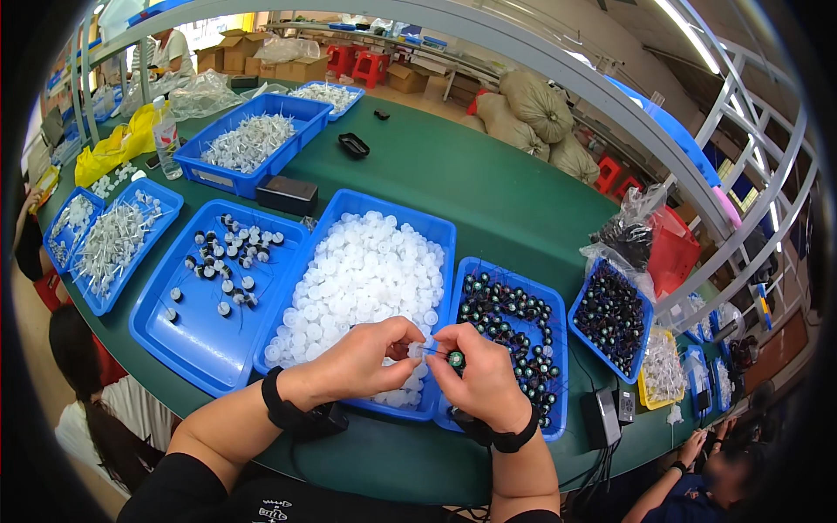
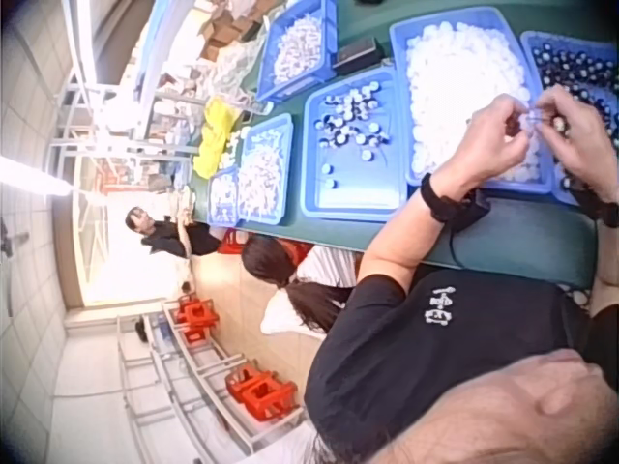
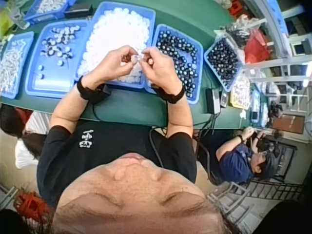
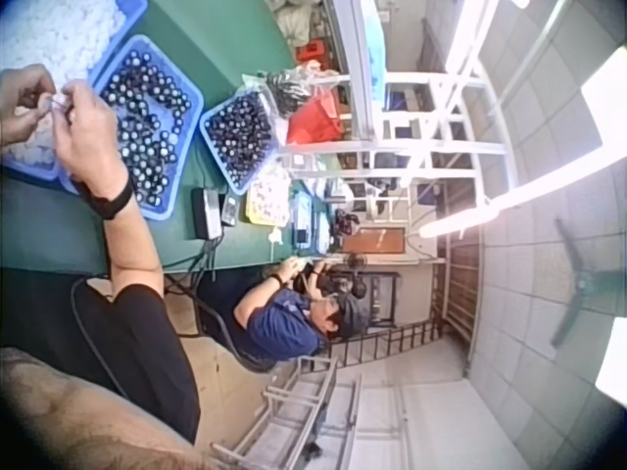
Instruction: The person repeatedly picks up small white plastic caps and dark cylindrical components from blue trays, fits the cap onto the component, and places the assembled unit into a tray. The process is continuous and repetitive throughout the clip.
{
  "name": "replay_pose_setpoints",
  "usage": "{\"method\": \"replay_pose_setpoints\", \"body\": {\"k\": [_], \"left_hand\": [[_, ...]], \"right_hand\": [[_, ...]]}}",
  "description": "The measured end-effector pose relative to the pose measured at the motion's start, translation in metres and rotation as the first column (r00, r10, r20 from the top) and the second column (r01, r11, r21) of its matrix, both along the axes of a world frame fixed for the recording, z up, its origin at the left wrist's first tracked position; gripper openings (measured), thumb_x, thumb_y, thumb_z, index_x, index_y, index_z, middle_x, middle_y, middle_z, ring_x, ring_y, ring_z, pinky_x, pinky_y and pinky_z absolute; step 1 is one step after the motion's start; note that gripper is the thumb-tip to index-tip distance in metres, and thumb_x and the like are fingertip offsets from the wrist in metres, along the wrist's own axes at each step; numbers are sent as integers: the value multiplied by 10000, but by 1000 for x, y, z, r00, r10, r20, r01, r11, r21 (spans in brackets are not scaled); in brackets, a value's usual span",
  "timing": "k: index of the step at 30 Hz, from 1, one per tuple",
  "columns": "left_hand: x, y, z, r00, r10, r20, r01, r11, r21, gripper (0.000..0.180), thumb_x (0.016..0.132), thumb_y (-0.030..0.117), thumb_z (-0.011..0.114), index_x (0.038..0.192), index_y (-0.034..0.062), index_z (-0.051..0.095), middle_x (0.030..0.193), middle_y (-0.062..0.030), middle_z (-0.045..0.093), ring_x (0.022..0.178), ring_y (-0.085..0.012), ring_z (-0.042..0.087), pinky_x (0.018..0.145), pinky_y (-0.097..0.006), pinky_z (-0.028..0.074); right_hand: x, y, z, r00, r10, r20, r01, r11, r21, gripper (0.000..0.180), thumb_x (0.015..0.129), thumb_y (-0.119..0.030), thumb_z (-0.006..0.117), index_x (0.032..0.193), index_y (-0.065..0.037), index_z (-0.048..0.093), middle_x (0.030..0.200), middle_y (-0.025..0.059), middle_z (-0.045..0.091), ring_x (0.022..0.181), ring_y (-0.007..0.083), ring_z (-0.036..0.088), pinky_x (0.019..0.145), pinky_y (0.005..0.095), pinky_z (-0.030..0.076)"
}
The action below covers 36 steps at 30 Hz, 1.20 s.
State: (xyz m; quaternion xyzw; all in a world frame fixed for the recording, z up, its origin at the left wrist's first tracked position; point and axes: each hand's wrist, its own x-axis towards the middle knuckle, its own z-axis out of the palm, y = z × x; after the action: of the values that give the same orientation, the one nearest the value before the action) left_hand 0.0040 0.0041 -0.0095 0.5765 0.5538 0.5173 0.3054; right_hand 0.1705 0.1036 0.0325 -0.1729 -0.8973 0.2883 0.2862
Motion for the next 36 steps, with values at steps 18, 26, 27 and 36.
{"method": "replay_pose_setpoints", "body": {"k": [18, 26, 27, 36], "left_hand": [[-5, -1, 4, 998, -47, -45, 46, 998, -34, 309, 822, 103, 695, 1111, 8, 638, 940, -82, 694, 869, -140, 646, 818, -300, 503], [-3, -1, 4, 998, -55, -42, 55, 998, 3, 293, 818, 140, 681, 1082, 16, 654, 872, -85, 666, 815, -161, 623, 775, -300, 492], [-2, 0, 3, 998, -46, -31, 47, 998, 31, 286, 820, 159, 675, 1069, 19, 659, 831, -86, 649, 778, -168, 608, 754, -302, 489], [-3, -2, 8, 990, -76, -116, 74, 997, -22, 314, 799, 122, 687, 1094, 19, 658, 959, -108, 697, 898, -195, 659, 816, -308, 506]], "right_hand": [[0, 6, -3, 997, 43, -62, -39, 997, 63, 63, 781, -21, 684, 827, -22, 642, 780, 114, 643, 671, 274, 636, 572, 333, 491], [0, 6, -2, 994, 76, -82, -68, 993, 101, 55, 770, -20, 689, 801, -26, 644, 763, 111, 641, 667, 274, 634, 569, 344, 493], [0, 6, -1, 994, 73, -76, -65, 992, 104, 53, 769, -20, 688, 798, -27, 644, 761, 111, 641, 667, 275, 634, 569, 346, 494], [0, 6, -1, 991, 103, -85, -92, 987, 129, 50, 767, -22, 686, 791, -29, 643, 747, 106, 635, 658, 278, 630, 567, 356, 493]]}}
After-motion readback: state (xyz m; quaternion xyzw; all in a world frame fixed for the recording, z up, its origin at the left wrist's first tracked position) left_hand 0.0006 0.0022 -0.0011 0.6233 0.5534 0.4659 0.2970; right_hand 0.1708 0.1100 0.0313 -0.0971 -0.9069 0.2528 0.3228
